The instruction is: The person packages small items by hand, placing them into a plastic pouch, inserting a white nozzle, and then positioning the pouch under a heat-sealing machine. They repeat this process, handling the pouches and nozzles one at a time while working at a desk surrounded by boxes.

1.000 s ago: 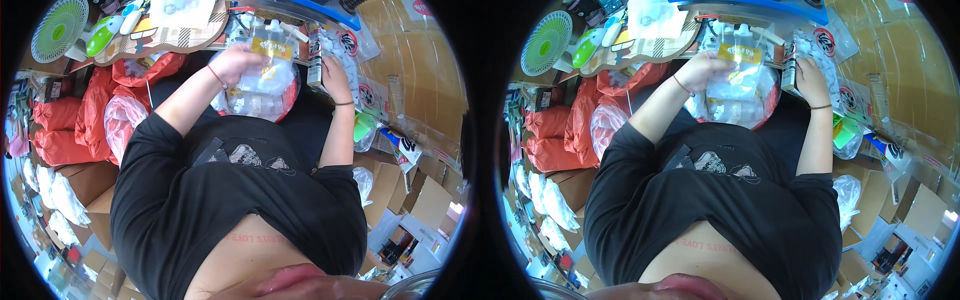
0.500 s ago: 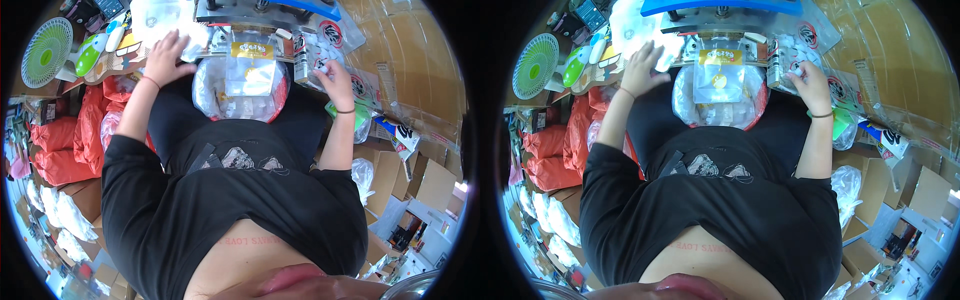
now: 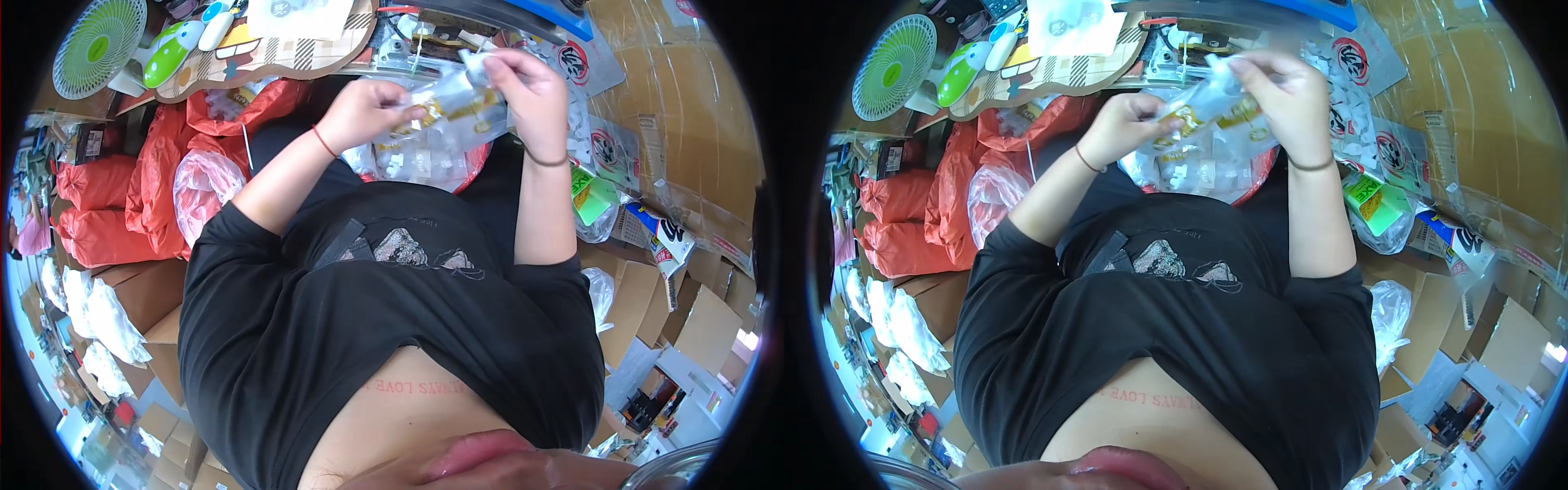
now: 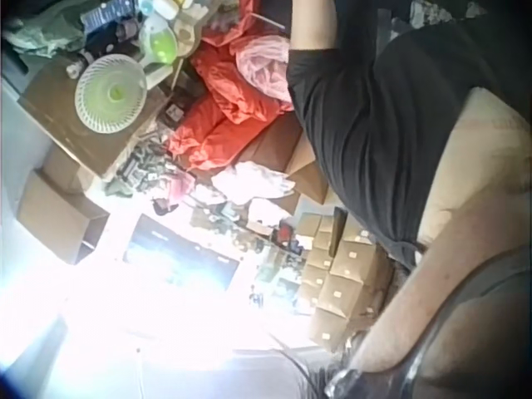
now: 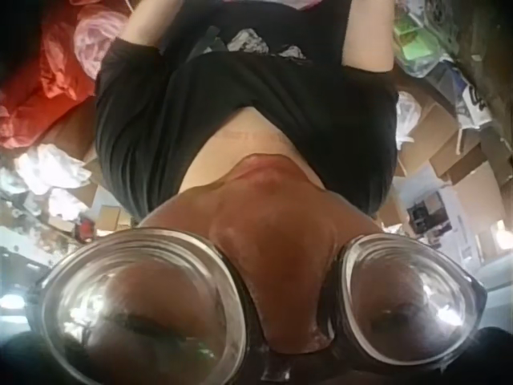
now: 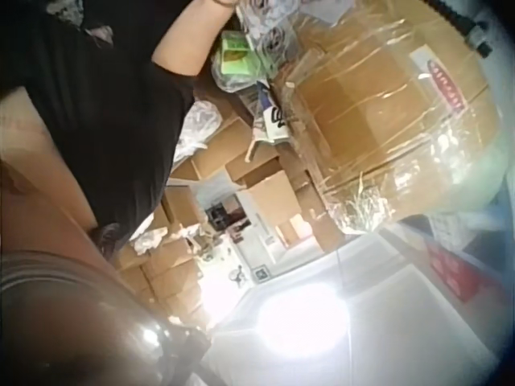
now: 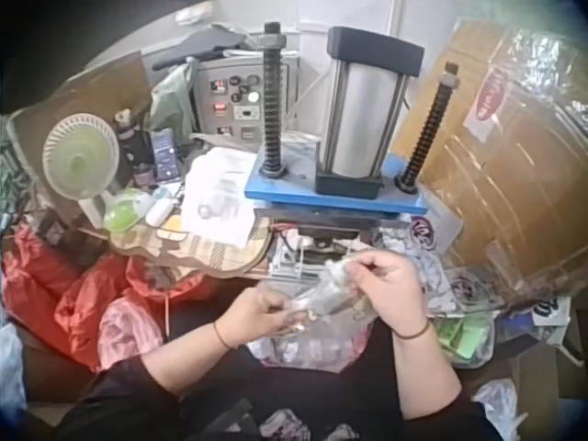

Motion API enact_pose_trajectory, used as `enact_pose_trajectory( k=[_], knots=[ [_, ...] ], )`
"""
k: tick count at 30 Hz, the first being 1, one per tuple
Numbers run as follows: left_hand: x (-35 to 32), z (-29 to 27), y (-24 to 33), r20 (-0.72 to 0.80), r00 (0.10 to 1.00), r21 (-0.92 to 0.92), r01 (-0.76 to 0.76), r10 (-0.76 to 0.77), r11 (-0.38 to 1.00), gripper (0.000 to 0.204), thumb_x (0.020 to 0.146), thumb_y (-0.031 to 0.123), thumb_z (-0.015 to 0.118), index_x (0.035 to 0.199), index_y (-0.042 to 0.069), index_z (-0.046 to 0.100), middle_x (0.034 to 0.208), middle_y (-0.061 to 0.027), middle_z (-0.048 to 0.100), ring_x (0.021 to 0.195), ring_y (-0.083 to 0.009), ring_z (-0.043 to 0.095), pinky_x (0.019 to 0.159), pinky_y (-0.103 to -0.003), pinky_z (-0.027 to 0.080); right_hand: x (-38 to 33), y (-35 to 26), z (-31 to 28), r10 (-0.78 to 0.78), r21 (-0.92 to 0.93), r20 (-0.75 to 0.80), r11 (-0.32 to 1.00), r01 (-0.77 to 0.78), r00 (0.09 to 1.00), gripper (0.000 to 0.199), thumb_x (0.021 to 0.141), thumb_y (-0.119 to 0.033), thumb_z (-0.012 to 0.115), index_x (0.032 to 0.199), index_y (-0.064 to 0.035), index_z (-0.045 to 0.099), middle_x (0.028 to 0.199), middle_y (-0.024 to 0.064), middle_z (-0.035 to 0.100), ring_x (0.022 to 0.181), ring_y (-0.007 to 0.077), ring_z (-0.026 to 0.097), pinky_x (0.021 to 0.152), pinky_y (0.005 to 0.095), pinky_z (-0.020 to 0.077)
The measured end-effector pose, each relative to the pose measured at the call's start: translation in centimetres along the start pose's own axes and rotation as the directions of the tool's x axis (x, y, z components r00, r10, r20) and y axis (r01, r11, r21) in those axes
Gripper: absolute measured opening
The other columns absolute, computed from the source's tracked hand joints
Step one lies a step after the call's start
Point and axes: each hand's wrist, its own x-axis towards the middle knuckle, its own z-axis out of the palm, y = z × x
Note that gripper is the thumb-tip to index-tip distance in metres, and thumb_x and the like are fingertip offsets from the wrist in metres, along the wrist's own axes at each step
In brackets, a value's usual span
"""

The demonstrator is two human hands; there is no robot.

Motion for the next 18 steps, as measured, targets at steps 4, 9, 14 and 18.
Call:
enact_pose_trajectory(
  k=[4,9,14,18],
  knots=[
    [-0.3,2.8,-0.4,0.173,0.983,-0.430,0.125,-0.055,0.894,0.027,0.089,0.026,0.073,0.099,0.001,0.072,0.086,-0.0011,0.071,0.077,-0.0055,0.061,0.070,-0.024,0.050,0.7,0.2,0.2,-0.023,-0.222,0.083,0.974,0.041,0.996,0.013,0.094,-0.012,0.066,0.095,0.0008,0.067,0.092,-0.0012,0.064,0.077,0.0074,0.057,0.071,0.0208,0.0462],
    [-0.2,4.5,1.1,0.402,0.915,-0.644,0.315,-0.042,0.697,0.029,0.088,0.021,0.074,0.110,0.002,0.069,0.093,-0.0017,0.072,0.084,-0.0090,0.066,0.076,-0.024,0.052,-0.2,0.4,-3.6,0.074,-0.326,0.233,0.945,0.006,0.970,0.014,0.097,-0.014,0.062,0.100,-0.0004,0.061,0.093,-0.0003,0.062,0.087,0.0083,0.056,0.078,0.0217,0.0446],
    [0.5,4.1,-0.1,0.407,0.909,-0.651,0.357,-0.089,0.670,0.026,0.092,0.021,0.069,0.109,0.002,0.069,0.099,-0.0053,0.072,0.086,-0.0108,0.066,0.078,-0.026,0.053,-1.8,0.9,-7.2,0.001,-0.446,0.069,0.894,0.030,0.998,0.014,0.099,-0.013,0.056,0.107,-0.0011,0.056,0.099,0.0028,0.060,0.096,0.0105,0.056,0.085,0.0238,0.0440],
    [2.1,0.8,-1.2,0.215,0.971,-0.750,0.233,-0.105,0.619,0.025,0.091,0.017,0.068,0.109,-0.001,0.068,0.099,-0.0067,0.071,0.090,-0.0129,0.067,0.081,-0.028,0.054,-3.2,1.4,-4.8,0.024,-0.415,0.102,0.910,0.021,0.994,0.016,0.099,-0.010,0.054,0.113,-0.0009,0.057,0.105,0.0050,0.061,0.099,0.0124,0.058,0.089,0.0255,0.0449]
  ],
)
